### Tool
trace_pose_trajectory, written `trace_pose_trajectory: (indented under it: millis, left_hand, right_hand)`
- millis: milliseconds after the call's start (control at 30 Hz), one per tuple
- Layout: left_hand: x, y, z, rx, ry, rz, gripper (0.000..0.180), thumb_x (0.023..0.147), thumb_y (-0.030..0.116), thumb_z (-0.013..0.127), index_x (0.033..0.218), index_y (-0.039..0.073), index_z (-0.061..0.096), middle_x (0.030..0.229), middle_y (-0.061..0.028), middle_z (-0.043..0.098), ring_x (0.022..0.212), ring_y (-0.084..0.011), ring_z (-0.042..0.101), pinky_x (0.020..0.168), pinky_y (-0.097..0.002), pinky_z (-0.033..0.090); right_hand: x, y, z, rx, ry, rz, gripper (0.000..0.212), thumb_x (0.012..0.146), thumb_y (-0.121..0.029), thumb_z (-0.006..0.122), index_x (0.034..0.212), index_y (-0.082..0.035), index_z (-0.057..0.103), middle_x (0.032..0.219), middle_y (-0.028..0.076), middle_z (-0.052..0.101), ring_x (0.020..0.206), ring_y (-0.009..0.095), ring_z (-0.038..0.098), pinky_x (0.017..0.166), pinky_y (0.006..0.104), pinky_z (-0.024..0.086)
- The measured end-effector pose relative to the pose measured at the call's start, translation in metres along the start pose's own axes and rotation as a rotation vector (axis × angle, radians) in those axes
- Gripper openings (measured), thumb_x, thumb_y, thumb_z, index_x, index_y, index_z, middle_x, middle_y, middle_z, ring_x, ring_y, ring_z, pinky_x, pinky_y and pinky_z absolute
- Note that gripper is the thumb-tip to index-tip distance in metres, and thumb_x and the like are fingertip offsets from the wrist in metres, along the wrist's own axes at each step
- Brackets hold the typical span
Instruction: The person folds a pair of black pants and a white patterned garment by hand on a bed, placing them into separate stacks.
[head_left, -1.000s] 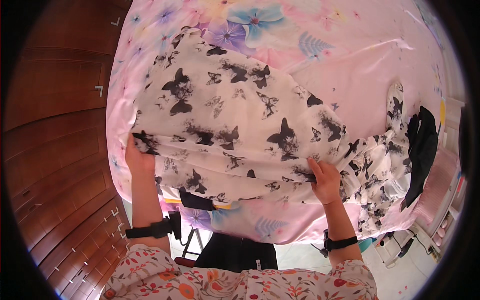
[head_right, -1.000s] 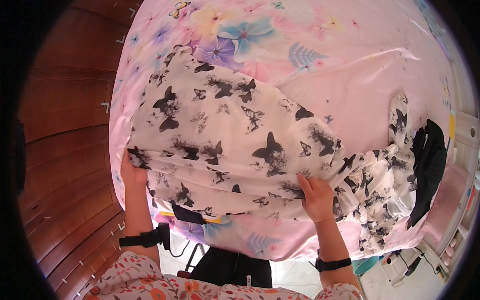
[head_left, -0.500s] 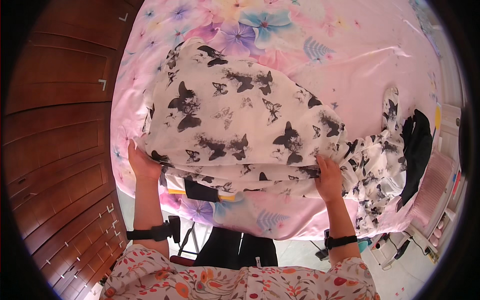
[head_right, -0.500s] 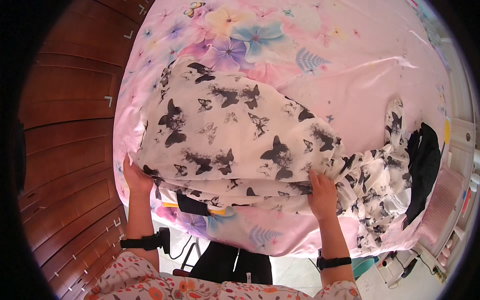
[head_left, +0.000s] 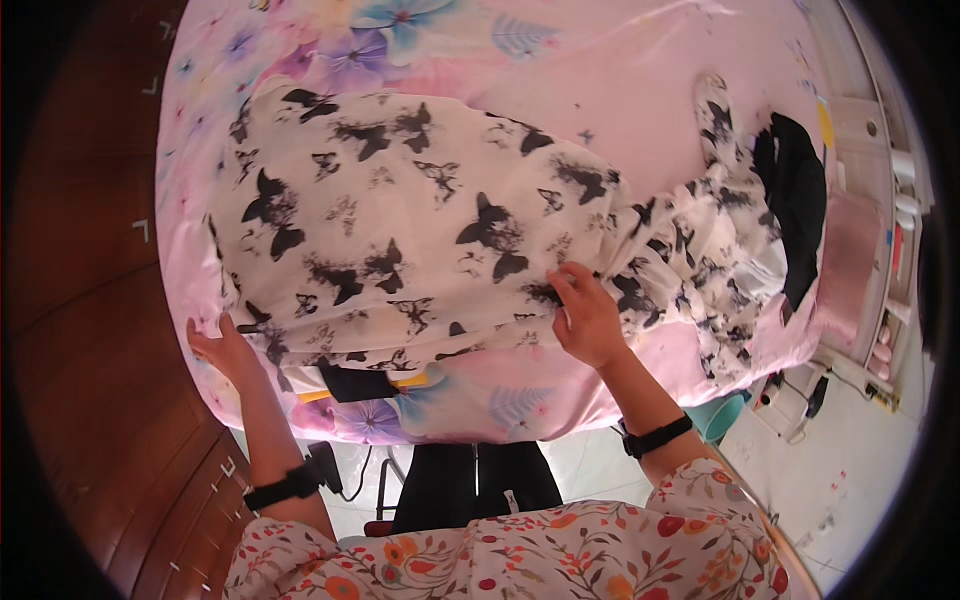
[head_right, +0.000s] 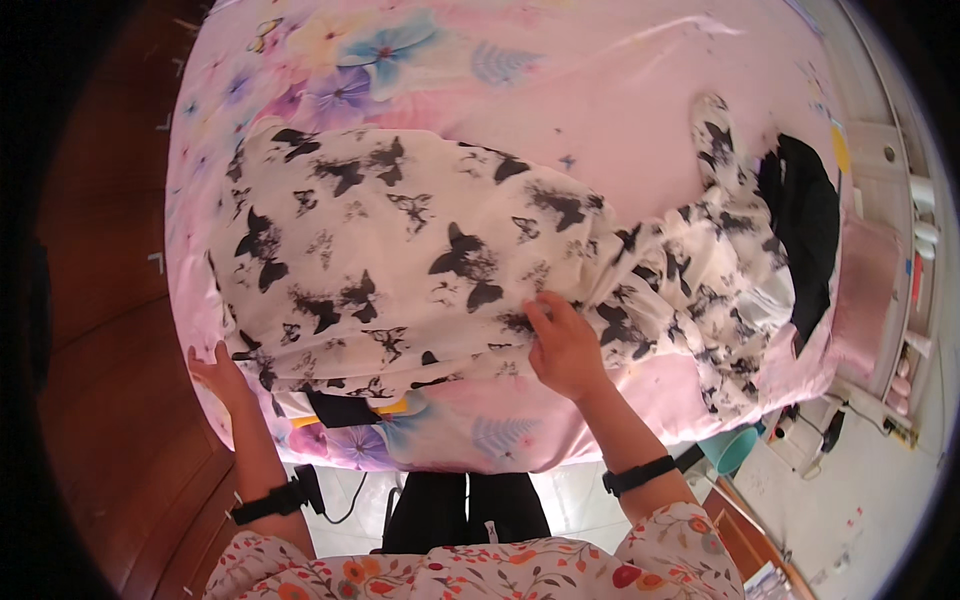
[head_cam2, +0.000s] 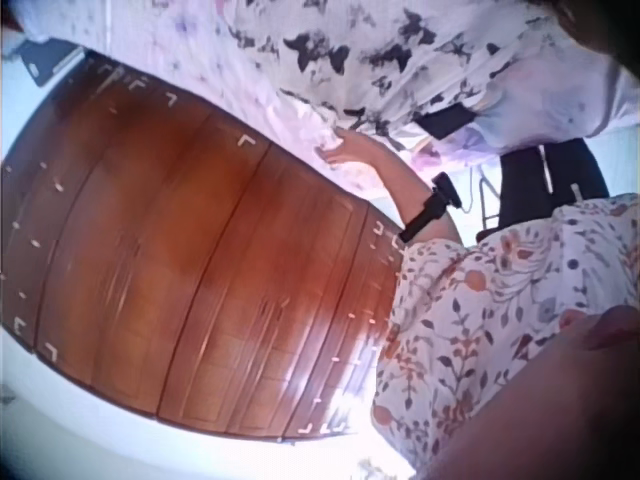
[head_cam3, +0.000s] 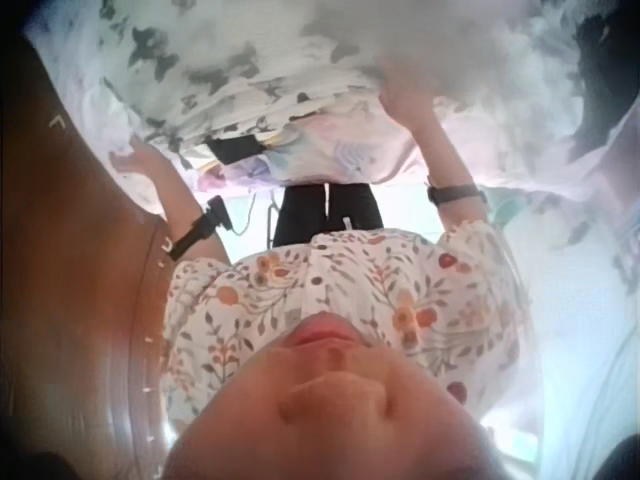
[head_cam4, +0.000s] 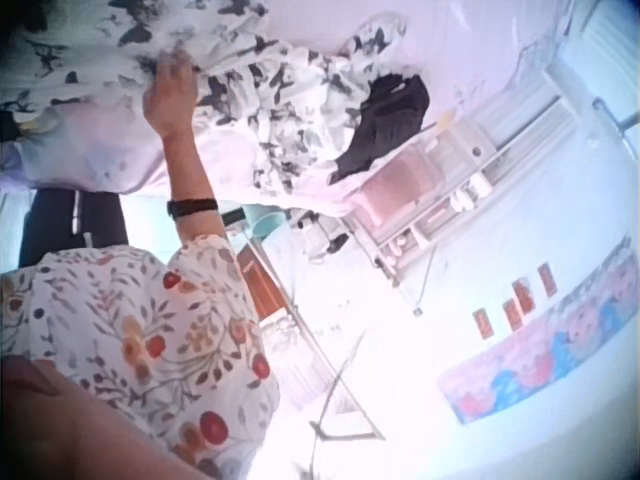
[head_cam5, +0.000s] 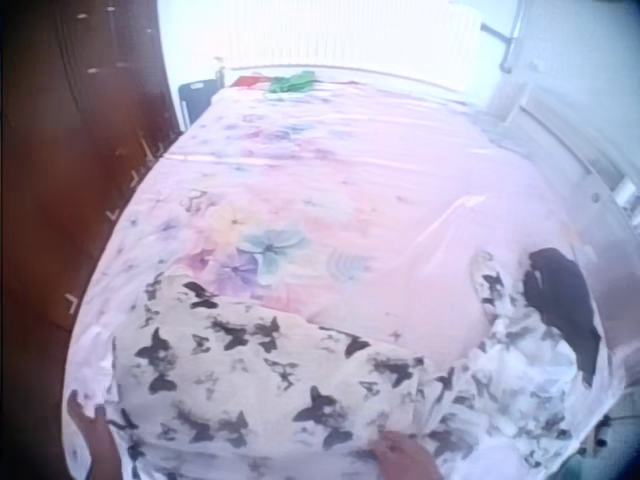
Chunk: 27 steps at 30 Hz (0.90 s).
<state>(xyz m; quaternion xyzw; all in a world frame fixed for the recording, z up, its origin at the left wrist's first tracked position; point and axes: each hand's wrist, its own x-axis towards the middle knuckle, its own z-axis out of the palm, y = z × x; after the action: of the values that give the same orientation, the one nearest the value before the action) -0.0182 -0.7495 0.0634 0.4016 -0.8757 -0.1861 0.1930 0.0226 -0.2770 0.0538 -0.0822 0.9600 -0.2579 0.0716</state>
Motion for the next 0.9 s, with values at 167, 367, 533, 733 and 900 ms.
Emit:
trace_pose_trajectory:
  millis: [167, 367, 533, 733, 900]
  left_hand:
    - [-0.09, 0.098, 0.008, -0.26, -0.339, 0.717, 0.06, 0.087, 0.023, 0.053, 0.136, -0.001, 0.029, 0.147, -0.0209, 0.023, 0.134, -0.0351, 0.027, 0.11, -0.0504, 0.013]
    - [-0.125, 0.171, 0.033, -0.09, -0.711, 1.04, 0.052, 0.084, 0.01, 0.054, 0.134, 0.009, 0.038, 0.146, -0.0116, 0.031, 0.138, -0.0314, 0.023, 0.11, -0.0553, 0.007]
    - [-0.127, 0.228, 0.089, -0.148, -0.748, 1.172, 0.051, 0.082, 0.008, 0.057, 0.131, 0.011, 0.042, 0.143, -0.0069, 0.035, 0.136, -0.0276, 0.027, 0.109, -0.057, 0.012]
    - [-0.155, 0.278, 0.149, -0.008, -0.909, 1.249, 0.052, 0.084, 0.012, 0.06, 0.133, 0.019, 0.043, 0.145, -0.0057, 0.032, 0.138, -0.0247, 0.024, 0.11, -0.0562, 0.009]
    - [-0.162, 0.285, 0.187, 0.032, -0.88, 1.228, 0.028, 0.084, 0.018, 0.061, 0.112, 0.015, 0.055, 0.13, -0.0054, 0.048, 0.126, -0.0252, 0.04, 0.108, -0.0578, 0.012]
  right_hand:
    - [0.006, 0.004, -0.013, 0.103, 0.21, 0.063, 0.04, 0.069, 0.0, 0.056, 0.109, -0.006, 0.059, 0.112, 0.013, 0.054, 0.075, 0.026, 0.061, 0.067, 0.0366, 0.05]
    - [0.048, 0.088, -0.055, -0.222, 0.517, 0.332, 0.048, 0.075, 0.005, 0.047, 0.117, -0.014, 0.058, 0.128, 0.007, 0.049, 0.092, 0.027, 0.062, 0.072, 0.0379, 0.051]
    - [0.064, 0.158, -0.078, -0.28, 0.257, 0.483, 0.056, 0.075, 0.005, 0.045, 0.125, -0.02, 0.053, 0.134, 0.001, 0.046, 0.099, 0.025, 0.06, 0.074, 0.0368, 0.051]
    - [0.072, 0.193, -0.077, -0.132, 0.067, 0.354, 0.045, 0.075, -0.002, 0.052, 0.117, -0.016, 0.057, 0.122, 0.007, 0.053, 0.103, 0.029, 0.056, 0.082, 0.0366, 0.047]
    - [0.052, 0.225, -0.092, -0.331, 0.383, 0.555, 0.024, 0.076, -0.012, 0.059, 0.099, -0.015, 0.061, 0.101, 0.005, 0.06, 0.092, 0.03, 0.059, 0.075, 0.039, 0.048]
